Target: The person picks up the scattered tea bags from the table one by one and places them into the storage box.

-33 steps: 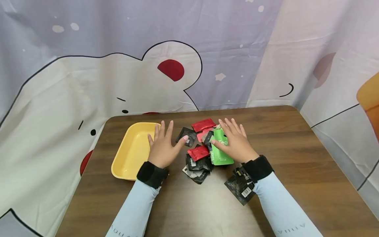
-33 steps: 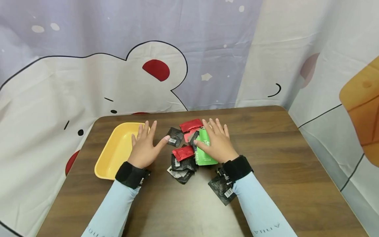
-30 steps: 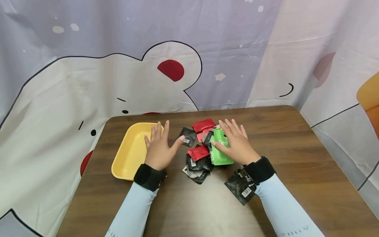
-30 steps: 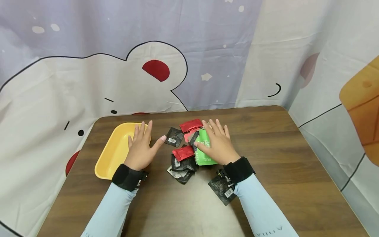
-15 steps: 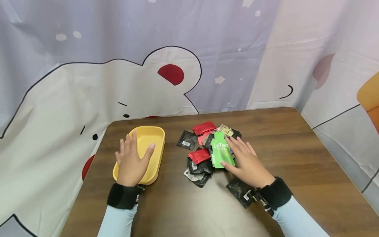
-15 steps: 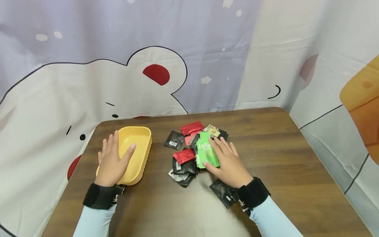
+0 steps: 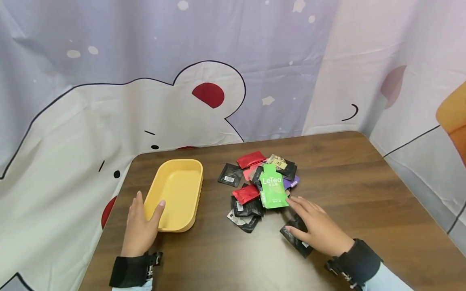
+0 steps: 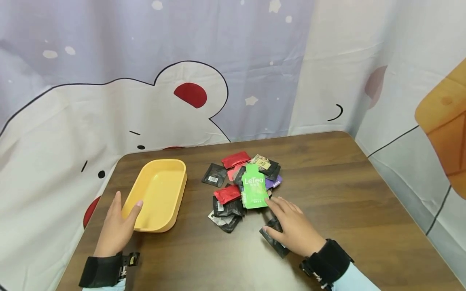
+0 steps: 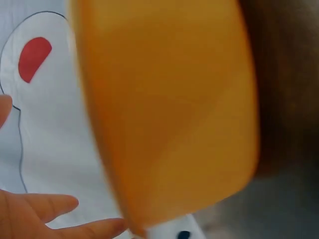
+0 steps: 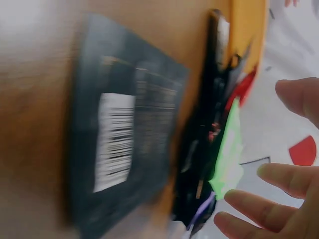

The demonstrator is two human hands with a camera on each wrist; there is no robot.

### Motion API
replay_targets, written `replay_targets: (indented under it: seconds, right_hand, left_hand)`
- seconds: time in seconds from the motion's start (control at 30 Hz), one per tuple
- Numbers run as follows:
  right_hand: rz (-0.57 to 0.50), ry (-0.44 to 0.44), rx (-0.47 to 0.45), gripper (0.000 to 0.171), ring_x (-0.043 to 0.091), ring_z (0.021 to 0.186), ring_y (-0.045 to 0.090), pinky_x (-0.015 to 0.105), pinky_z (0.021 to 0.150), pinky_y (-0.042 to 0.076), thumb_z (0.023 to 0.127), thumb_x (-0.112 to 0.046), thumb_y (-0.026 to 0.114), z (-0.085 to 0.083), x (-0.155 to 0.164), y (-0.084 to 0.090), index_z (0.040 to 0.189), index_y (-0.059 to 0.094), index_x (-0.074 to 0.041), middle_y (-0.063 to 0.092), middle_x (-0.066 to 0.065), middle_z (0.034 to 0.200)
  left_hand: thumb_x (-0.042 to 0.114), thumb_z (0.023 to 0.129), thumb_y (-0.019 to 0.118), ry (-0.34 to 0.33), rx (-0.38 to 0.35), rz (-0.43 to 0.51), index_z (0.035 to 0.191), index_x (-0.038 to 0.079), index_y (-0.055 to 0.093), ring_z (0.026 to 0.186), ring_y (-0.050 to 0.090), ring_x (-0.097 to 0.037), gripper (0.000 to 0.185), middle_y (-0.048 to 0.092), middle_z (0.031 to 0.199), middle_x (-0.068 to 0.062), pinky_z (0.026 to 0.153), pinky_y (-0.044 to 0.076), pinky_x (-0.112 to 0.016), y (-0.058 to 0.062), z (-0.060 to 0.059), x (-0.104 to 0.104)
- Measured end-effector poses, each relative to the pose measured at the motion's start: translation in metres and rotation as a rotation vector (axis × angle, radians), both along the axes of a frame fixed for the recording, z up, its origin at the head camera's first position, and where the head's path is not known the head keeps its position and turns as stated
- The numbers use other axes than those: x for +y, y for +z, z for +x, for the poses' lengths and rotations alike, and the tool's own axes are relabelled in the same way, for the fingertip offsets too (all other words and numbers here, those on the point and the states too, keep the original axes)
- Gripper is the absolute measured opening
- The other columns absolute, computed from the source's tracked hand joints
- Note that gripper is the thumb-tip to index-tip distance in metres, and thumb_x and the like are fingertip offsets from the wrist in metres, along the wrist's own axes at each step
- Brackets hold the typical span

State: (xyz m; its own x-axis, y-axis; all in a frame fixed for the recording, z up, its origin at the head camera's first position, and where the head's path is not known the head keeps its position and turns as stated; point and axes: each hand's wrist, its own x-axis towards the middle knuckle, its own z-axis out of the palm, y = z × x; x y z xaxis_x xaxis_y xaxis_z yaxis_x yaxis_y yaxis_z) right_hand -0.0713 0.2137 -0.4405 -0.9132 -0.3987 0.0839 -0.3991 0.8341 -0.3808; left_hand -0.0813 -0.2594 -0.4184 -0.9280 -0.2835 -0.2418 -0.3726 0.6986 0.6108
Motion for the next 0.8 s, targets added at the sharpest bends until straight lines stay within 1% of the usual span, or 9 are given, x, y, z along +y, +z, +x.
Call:
replay_targets:
  seconds: [0.1,0.17,0.27,0.33,0.43,0.53,0.6,0.7,0.8]
  right_hand:
    - [0.031,0.008,-0.007,0.074,0.041,0.137,0.051,0.065,0.109,0.039,0.090,-0.043,0.073,0.003,0.003,-0.003,0.151,0.046,-0.011,0.051,0.018,0.149]
    - [0.046,0.012,-0.014,0.074,0.040,0.132,0.055,0.064,0.107,0.042,0.090,-0.044,0.074,0.005,0.005,-0.005,0.151,0.048,-0.011,0.054,0.018,0.146]
    - [0.068,0.008,-0.025,0.076,0.039,0.128,0.057,0.062,0.105,0.045,0.087,-0.045,0.075,0.007,0.006,-0.008,0.150,0.049,-0.012,0.057,0.017,0.142]
    - [0.070,0.010,-0.022,0.077,0.039,0.126,0.058,0.062,0.104,0.045,0.086,-0.046,0.077,0.009,0.008,-0.010,0.149,0.051,-0.011,0.058,0.016,0.140]
    - [0.088,0.006,-0.019,0.078,0.038,0.124,0.059,0.060,0.102,0.047,0.082,-0.046,0.080,0.011,0.009,-0.014,0.147,0.053,-0.011,0.059,0.014,0.138]
    - [0.105,0.004,-0.018,0.079,0.035,0.123,0.059,0.058,0.100,0.049,0.080,-0.044,0.082,0.013,0.010,-0.018,0.145,0.055,-0.010,0.059,0.013,0.136]
    - [0.111,0.005,-0.013,0.079,0.034,0.122,0.059,0.056,0.099,0.050,0.078,-0.042,0.084,0.014,0.010,-0.020,0.144,0.055,-0.009,0.059,0.014,0.135]
    - [0.104,0.009,-0.005,0.079,0.033,0.120,0.059,0.055,0.097,0.051,0.076,-0.038,0.086,0.013,0.008,-0.021,0.143,0.056,-0.008,0.060,0.014,0.134]
    - [0.092,0.007,0.003,0.079,0.031,0.117,0.059,0.054,0.096,0.052,0.075,-0.036,0.088,0.012,0.006,-0.022,0.142,0.056,-0.008,0.060,0.013,0.131]
  left_hand:
    - [0.079,0.092,0.035,0.033,-0.054,0.061,0.158,0.018,-0.023,0.155,-0.002,-0.049,0.107,-0.014,0.168,-0.022,0.119,0.011,-0.071,-0.009,0.002,-0.006]
    - [0.078,0.093,0.035,0.048,-0.077,0.088,0.158,0.018,-0.024,0.155,0.000,-0.050,0.107,-0.013,0.168,-0.023,0.119,0.012,-0.071,-0.014,0.004,-0.008]
    - [0.073,0.096,0.035,0.057,-0.076,0.097,0.160,0.015,-0.020,0.154,0.004,-0.051,0.102,-0.008,0.168,-0.027,0.119,0.014,-0.071,-0.021,0.007,-0.010]
    - [0.069,0.099,0.036,0.069,-0.069,0.096,0.161,0.012,-0.014,0.153,0.008,-0.052,0.098,-0.002,0.167,-0.030,0.119,0.015,-0.071,-0.023,0.006,-0.009]
    - [0.055,0.105,0.035,0.083,-0.060,0.105,0.162,0.009,-0.008,0.152,0.011,-0.052,0.085,0.003,0.166,-0.032,0.120,0.015,-0.069,-0.025,0.006,-0.007]
    - [0.038,0.109,0.031,0.099,-0.056,0.129,0.162,0.009,-0.008,0.153,0.011,-0.051,0.073,0.002,0.166,-0.031,0.121,0.016,-0.066,-0.027,0.005,-0.006]
    - [0.027,0.109,0.029,0.101,-0.047,0.151,0.161,0.009,-0.010,0.154,0.010,-0.049,0.068,0.001,0.167,-0.030,0.122,0.016,-0.064,-0.027,0.005,-0.007]
    - [0.015,0.107,0.026,0.101,-0.033,0.167,0.161,0.010,-0.012,0.154,0.011,-0.049,0.066,0.001,0.167,-0.030,0.123,0.016,-0.063,-0.027,0.006,-0.007]
    - [0.008,0.104,0.025,0.107,-0.023,0.169,0.161,0.011,-0.011,0.154,0.012,-0.049,0.068,0.003,0.166,-0.030,0.123,0.017,-0.062,-0.026,0.006,-0.008]
